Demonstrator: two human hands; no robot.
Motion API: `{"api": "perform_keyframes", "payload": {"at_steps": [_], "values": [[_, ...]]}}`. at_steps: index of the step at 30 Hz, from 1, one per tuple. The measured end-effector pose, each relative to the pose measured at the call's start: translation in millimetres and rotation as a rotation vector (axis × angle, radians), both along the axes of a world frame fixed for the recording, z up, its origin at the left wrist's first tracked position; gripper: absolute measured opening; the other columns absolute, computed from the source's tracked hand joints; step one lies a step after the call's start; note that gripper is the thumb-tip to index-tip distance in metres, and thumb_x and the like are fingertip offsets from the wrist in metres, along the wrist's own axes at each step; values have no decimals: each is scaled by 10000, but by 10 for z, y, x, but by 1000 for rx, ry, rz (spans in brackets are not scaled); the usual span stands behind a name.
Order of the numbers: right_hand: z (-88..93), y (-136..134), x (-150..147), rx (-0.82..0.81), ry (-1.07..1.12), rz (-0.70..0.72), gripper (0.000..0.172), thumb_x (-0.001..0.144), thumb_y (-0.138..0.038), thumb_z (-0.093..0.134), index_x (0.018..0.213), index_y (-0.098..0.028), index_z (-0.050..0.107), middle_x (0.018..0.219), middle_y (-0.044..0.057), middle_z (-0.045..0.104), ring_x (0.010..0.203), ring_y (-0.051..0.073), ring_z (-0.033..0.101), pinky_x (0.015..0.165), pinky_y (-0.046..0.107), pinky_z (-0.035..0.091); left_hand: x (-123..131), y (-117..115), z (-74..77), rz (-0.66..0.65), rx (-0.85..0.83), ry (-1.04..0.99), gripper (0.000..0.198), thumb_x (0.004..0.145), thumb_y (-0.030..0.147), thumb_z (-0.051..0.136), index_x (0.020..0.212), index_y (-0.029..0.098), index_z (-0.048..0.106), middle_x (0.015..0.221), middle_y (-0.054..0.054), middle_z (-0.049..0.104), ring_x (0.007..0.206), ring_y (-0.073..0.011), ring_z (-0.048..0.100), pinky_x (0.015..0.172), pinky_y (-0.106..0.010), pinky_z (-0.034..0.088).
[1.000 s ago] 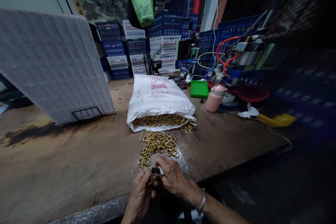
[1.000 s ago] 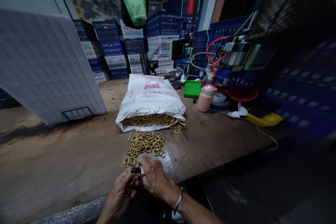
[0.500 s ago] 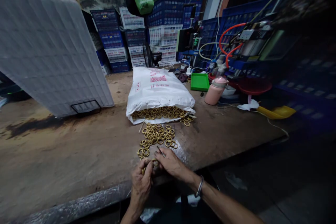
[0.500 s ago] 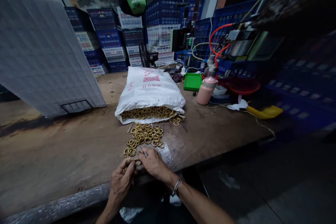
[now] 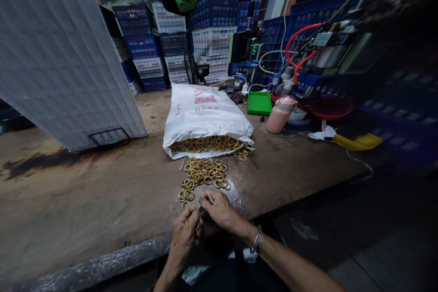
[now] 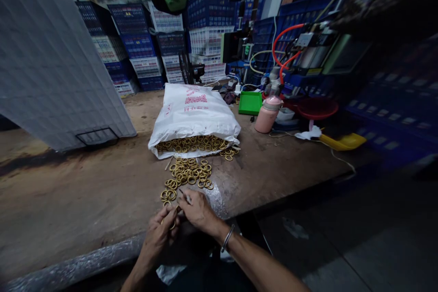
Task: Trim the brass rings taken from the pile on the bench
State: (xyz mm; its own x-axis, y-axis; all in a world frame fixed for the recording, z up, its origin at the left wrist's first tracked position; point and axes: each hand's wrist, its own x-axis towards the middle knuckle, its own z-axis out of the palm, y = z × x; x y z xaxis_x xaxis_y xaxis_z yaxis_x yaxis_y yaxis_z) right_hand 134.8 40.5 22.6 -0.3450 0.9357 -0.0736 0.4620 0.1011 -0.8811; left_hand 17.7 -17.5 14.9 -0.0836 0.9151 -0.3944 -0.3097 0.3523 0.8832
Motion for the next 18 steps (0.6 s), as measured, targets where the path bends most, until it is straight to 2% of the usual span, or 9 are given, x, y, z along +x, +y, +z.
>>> {"api": "perform_keyframes", "payload": {"at_steps": [3,7,10,13,16,18], "values": [[7,-7,4,92,-39,39,230,788,-292,429,596,-169,451,531,-64,385,512,65,352,482,176,252,9,-7,33,-14,-18,-60,320,634,462,637,665,172,504,479,75,451,335,-30,329,334,-151,197],[-25,3,7,102,-15,65,267,816,-331,398,605,-174,443,523,-64,372,502,69,344,477,178,246,20,-28,96,-4,-22,-127,328,620,446,661,674,171,492,485,80,450,353,-23,340,355,-143,206],[-38,21,12,100,-36,48,243,816,-286,384,608,-174,441,529,-56,393,511,75,365,491,181,260,17,-51,126,10,-32,-164,337,611,443,673,707,170,499,500,75,469,378,-24,362,379,-142,227],[-24,10,48,170,-118,39,175,792,-215,390,635,-175,454,561,-39,439,540,86,399,515,190,272,4,-60,116,36,-37,-184,342,607,441,679,727,172,503,506,71,477,383,-26,360,387,-145,233],[-18,-41,108,239,-205,145,102,743,-142,409,751,-188,500,629,-21,516,581,101,447,542,200,282,-11,-50,75,46,-18,-148,333,626,452,660,730,177,505,503,69,477,376,-29,352,377,-149,219],[-32,-80,142,275,-265,222,177,692,-105,423,818,-197,505,678,-11,551,615,114,475,563,209,288,-16,-40,40,33,7,-119,316,650,454,639,740,182,507,503,70,471,374,-32,346,372,-152,213]]}}
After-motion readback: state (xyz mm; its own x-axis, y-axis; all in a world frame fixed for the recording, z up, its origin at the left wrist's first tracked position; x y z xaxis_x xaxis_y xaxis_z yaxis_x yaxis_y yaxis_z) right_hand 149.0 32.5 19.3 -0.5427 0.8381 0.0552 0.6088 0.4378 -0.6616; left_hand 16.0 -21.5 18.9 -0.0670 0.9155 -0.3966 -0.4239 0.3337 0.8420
